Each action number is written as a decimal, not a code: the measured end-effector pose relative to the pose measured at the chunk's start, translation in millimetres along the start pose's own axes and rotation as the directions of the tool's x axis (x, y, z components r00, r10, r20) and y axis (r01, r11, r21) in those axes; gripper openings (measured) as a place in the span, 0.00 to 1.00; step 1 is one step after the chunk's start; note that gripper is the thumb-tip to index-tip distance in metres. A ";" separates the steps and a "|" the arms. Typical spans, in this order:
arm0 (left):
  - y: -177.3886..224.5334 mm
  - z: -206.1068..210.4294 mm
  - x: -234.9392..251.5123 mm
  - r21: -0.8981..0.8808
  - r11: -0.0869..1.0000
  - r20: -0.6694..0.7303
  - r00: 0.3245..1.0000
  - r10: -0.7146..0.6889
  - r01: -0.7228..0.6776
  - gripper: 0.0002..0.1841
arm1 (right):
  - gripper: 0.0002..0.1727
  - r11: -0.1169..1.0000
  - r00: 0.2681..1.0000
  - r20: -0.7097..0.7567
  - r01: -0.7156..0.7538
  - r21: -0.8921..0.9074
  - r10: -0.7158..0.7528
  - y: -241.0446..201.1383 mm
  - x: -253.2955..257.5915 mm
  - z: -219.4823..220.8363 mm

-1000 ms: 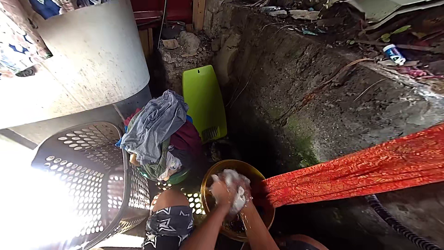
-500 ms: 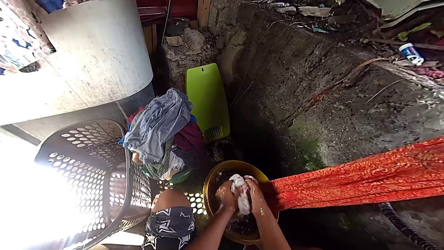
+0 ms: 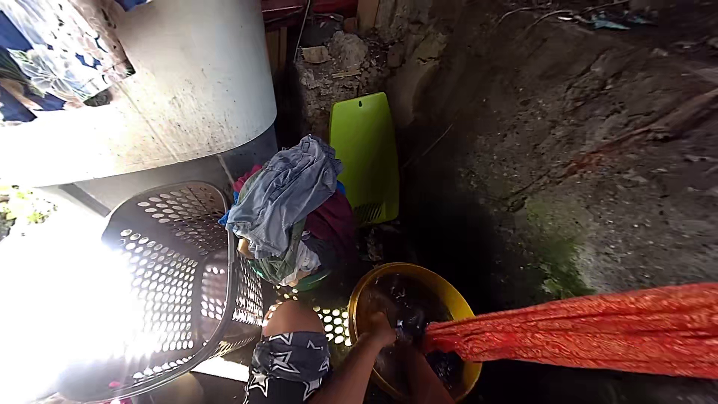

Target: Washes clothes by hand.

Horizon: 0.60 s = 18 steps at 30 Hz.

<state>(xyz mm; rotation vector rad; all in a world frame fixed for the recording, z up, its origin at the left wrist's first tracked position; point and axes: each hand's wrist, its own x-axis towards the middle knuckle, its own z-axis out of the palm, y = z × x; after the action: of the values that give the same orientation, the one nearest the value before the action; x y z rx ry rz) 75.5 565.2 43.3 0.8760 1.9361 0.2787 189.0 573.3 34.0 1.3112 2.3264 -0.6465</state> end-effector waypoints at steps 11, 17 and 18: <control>-4.6 -17.6 -3.7 -0.880 0.413 -0.295 0.951 -0.093 -0.233 0.22 | 0.14 0.200 0.777 -0.606 0.630 0.750 -0.174 -12.7 -32.0 -151.0; 33.1 -9.8 -50.2 -0.657 0.490 -0.635 0.771 0.050 -0.573 0.20 | 0.23 -0.104 0.921 -0.359 0.376 0.921 0.150 -10.2 19.6 -104.9; 38.2 -2.9 -63.3 -0.532 0.623 -0.657 0.744 0.123 -0.573 0.23 | 0.24 -0.074 0.938 -0.328 0.337 0.939 0.110 -10.1 26.9 -97.5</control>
<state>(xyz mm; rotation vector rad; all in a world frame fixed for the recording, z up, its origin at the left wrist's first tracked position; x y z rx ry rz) 108.7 550.2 107.7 0.6692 1.8665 1.6128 156.5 642.5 101.2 1.7305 1.8772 -2.9140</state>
